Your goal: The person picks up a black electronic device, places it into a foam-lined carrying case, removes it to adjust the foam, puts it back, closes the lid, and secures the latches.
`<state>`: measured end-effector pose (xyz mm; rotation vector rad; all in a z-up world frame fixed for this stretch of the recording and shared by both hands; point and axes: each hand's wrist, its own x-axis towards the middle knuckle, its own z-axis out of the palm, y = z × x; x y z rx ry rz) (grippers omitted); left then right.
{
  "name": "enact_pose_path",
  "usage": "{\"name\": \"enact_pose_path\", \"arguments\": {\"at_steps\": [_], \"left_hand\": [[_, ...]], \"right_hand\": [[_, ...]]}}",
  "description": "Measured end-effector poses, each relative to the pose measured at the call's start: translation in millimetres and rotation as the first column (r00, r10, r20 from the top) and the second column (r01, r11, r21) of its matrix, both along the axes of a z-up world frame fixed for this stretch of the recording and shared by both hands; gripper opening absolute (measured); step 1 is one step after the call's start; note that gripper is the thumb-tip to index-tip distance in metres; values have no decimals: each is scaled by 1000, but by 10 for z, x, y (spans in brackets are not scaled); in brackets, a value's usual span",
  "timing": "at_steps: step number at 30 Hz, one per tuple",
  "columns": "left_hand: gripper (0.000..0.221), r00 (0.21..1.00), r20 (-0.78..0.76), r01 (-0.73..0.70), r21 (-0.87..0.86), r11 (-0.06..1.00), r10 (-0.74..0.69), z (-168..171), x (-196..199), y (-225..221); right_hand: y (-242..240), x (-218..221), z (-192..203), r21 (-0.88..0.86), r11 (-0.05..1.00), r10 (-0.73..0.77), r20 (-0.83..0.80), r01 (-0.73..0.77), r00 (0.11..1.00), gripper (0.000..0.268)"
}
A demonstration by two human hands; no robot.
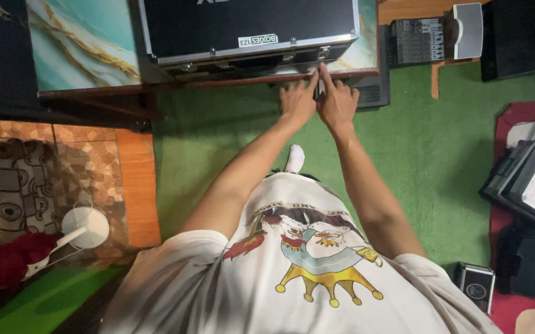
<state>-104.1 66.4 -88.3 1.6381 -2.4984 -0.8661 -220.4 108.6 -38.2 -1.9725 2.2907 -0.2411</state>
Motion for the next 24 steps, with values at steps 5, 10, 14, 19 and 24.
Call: {"name": "enact_pose_path", "arguments": {"at_steps": [5, 10, 14, 19, 24], "left_hand": [[80, 998, -51, 27, 30, 999, -26, -75, 77, 174], [77, 988, -123, -91, 46, 995, 96, -91, 296, 321], [86, 954, -176, -238, 58, 970, 244, 49, 654, 316], [95, 930, -93, -354, 40, 934, 357, 289, 1211, 252], [104, 877, -92, -475, -13, 880, 472, 435, 1764, 248]], "right_hand": [[119, 31, -65, -17, 1000, 27, 87, -26, 996, 76], [133, 227, -51, -1, 996, 87, 130, -87, 988, 72], [34, 539, -5, -23, 981, 196, 209, -195, 958, 78], [-201, 1055, 52, -7, 950, 301, 300, -313, 905, 73], [-421, 1664, 113, -27, 905, 411, 322, -426, 853, 78]]}}
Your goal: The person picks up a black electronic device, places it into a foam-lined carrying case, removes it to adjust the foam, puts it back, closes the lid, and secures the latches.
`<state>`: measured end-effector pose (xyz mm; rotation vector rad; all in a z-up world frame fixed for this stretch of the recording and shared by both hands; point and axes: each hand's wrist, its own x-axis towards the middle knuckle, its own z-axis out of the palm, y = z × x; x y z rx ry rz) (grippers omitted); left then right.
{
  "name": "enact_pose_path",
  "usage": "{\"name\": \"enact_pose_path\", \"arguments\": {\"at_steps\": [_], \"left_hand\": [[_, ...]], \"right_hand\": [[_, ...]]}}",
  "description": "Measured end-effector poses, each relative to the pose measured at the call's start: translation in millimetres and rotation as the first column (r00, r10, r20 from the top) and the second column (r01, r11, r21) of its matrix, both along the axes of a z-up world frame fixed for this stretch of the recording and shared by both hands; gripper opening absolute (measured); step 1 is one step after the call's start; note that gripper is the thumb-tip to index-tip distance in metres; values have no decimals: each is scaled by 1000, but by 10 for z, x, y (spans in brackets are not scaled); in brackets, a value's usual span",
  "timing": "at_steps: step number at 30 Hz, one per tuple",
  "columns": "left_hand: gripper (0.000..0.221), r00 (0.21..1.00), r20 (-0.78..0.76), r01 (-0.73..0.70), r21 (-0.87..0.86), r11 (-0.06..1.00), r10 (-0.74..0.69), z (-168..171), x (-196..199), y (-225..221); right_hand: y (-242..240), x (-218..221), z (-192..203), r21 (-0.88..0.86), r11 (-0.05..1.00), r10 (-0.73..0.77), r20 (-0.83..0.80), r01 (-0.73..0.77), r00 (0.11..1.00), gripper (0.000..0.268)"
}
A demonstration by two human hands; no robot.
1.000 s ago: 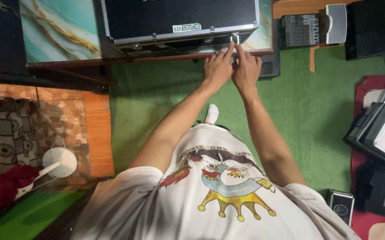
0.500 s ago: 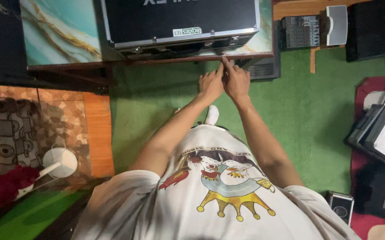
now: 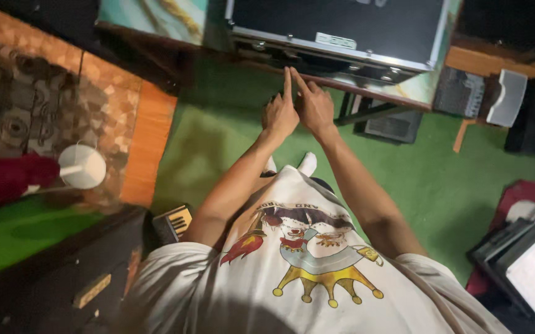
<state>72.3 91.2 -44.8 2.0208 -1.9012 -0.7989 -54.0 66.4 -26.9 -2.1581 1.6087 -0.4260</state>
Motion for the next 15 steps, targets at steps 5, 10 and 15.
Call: {"name": "enact_pose_path", "arguments": {"at_steps": [5, 10, 15], "left_hand": [[109, 996, -27, -88, -44, 995, 87, 31, 464, -124], [111, 992, 2, -129, -79, 989, 129, 42, 789, -292], [109, 999, -41, -21, -16, 1000, 20, 71, 1051, -459]], "right_hand": [[-201, 419, 25, -74, 993, 96, 79, -90, 992, 90], [-395, 679, -53, -43, 993, 109, 11, -109, 994, 93], [-500, 814, -110, -106, 989, 116, 75, -107, 990, 96]]}}
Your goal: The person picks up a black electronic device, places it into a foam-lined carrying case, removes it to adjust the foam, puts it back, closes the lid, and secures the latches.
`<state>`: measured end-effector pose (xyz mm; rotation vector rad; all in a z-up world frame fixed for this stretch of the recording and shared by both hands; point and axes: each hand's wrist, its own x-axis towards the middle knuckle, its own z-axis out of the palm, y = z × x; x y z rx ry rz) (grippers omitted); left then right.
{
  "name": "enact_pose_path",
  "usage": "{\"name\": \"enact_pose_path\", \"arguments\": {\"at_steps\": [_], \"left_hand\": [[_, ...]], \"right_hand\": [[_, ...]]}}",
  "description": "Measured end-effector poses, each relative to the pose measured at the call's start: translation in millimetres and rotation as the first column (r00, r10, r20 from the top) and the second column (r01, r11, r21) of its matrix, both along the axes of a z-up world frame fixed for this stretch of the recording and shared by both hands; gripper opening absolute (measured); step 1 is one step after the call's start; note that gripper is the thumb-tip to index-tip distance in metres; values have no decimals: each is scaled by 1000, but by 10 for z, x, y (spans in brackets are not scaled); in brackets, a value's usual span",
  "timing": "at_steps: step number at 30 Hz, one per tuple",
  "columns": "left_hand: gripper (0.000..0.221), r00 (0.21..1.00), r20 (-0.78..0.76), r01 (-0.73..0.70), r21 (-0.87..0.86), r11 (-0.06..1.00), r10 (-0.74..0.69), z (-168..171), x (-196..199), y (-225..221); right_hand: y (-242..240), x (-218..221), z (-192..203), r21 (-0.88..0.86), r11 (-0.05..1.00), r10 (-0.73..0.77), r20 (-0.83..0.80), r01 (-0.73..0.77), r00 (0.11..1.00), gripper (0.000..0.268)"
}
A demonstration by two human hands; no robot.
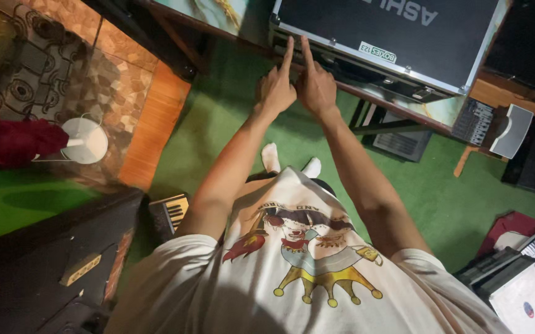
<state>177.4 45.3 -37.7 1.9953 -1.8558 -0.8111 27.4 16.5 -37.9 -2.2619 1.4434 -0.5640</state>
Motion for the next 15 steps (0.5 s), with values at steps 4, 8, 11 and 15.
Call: {"name": "enact_pose_path", "arguments": {"at_steps": [4, 8, 11, 15], "left_hand": [[117, 998, -54, 2, -101, 995, -7, 0, 65, -18], [119, 997, -71, 14, -151, 988, -25, 4, 86, 50], [122, 999, -17, 45, -42, 998, -46, -8, 104, 114], [118, 998, 66, 24, -18, 1000, -22, -57, 72, 205]], "right_hand": [[44, 67, -9, 15, 998, -58, 62, 58, 996, 92], [123, 114, 10, 26, 998, -68, 109, 65, 992, 90], [207, 162, 2, 83, 990, -114, 29, 111, 993, 89], [334, 171, -54, 118, 982, -147, -11, 147, 989, 87]]}}
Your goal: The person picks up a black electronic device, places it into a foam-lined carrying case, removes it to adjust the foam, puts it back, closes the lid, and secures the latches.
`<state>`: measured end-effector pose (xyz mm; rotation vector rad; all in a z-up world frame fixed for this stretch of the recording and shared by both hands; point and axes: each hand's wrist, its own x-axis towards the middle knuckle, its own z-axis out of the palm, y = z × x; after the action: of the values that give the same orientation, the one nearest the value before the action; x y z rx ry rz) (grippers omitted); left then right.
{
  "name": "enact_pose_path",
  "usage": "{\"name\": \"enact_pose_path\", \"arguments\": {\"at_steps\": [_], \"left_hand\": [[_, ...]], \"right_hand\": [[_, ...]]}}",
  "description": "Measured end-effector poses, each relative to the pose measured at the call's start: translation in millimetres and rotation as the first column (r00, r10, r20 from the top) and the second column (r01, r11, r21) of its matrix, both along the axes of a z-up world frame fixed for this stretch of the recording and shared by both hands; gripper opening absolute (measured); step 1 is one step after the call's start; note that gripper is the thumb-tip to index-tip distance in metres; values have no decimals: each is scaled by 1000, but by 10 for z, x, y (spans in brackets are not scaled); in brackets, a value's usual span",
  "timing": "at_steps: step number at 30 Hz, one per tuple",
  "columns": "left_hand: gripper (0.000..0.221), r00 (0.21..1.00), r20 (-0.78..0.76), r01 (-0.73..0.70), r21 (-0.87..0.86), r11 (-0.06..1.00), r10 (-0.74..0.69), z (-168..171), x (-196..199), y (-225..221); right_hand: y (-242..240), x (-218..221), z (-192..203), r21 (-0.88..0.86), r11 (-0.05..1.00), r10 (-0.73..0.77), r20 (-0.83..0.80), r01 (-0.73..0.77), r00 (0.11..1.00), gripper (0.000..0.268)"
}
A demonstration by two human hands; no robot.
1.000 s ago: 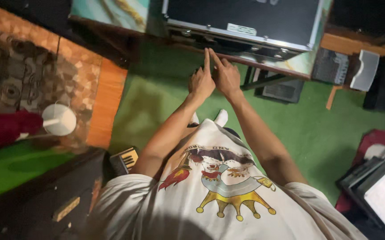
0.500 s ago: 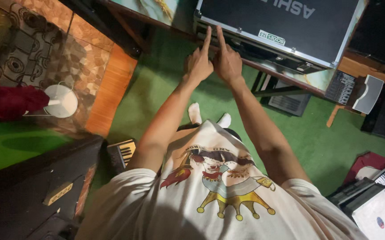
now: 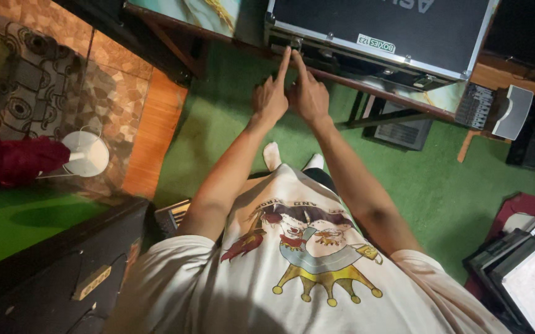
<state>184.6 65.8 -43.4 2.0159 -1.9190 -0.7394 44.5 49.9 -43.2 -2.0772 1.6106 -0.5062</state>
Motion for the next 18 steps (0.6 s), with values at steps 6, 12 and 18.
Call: {"name": "enact_pose_path", "arguments": {"at_steps": [6, 12, 18], "left_hand": [[118, 992, 127, 8, -5, 1000, -8, -106, -39, 11], [115, 987, 154, 37, 107, 994, -54, -301, -65, -56], [118, 988, 135, 54, 185, 981, -80, -376, -121, -100]], "right_hand": [[4, -23, -152, -76, 997, 16, 12, -15, 1000, 84], [-24, -19, -297, 131, 991, 0, -116, 16, 993, 86], [-52, -54, -279, 191, 981, -7, -100, 26, 995, 92]]}}
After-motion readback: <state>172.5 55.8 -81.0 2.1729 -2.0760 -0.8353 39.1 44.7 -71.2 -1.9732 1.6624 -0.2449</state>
